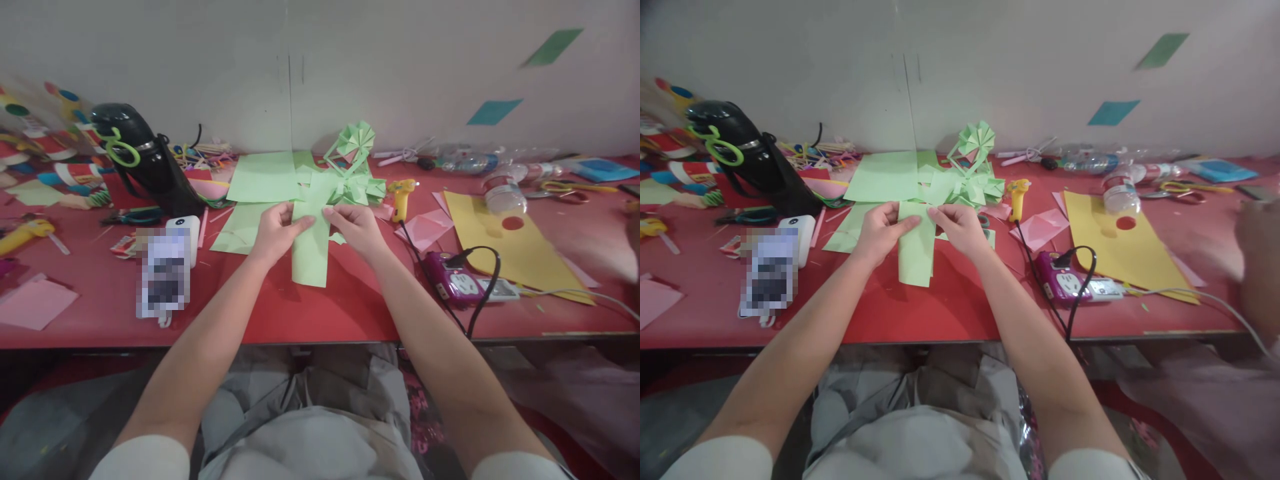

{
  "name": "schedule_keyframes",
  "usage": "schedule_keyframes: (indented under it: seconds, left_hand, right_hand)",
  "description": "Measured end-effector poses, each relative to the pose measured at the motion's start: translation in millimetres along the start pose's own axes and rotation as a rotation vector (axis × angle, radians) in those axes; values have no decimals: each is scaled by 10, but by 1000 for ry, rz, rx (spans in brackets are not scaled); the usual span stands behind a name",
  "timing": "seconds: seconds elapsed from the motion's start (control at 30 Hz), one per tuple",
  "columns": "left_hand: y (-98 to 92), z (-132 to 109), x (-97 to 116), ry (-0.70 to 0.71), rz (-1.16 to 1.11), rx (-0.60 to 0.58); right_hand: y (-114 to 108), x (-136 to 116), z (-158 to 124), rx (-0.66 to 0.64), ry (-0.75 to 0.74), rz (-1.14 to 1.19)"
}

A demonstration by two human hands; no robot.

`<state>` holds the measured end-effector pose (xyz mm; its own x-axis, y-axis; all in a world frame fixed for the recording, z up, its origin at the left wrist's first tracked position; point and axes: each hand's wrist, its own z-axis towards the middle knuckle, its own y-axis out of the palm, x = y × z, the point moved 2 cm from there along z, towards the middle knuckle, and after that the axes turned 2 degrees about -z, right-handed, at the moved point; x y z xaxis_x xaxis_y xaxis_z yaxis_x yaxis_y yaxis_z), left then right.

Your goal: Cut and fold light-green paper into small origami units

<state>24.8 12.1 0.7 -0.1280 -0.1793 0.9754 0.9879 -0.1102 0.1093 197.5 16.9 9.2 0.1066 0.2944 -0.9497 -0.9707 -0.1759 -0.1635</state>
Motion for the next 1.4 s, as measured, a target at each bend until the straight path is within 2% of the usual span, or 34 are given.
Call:
schedule_keyframes:
  seconds: [0.17, 0.4, 0.53, 0.77, 1.0, 1.1, 1.17, 1.33, 1.4]
  left_hand:
    - [-45, 40, -40, 33, -18, 47]
    - [-130, 37, 13, 148, 280, 138]
    - [-114, 43, 18, 151, 225, 135]
    - [-109, 68, -17, 168, 129, 227]
    - [-97, 33, 11, 223, 243, 246]
    - [-104, 46, -8, 208, 209, 255]
    - [-105, 59, -31, 174, 167, 236]
    - [-78, 68, -83, 67, 118, 39]
    - [-85, 65, -90, 51, 145, 30]
  right_hand:
    - [-10, 7, 4, 3, -40, -48]
    - [-8, 104, 47, 21, -27, -70]
    - [-16, 98, 49, 18, -49, -103]
    - [20, 69, 36, 11, -30, -79]
    - [45, 6, 4, 18, -50, -139]
    - [49, 1, 1, 10, -60, -147]
    - [42, 11, 5, 13, -65, -137]
    - [-24, 49, 23, 81, -76, -142]
    - [-46, 60, 30, 110, -81, -159]
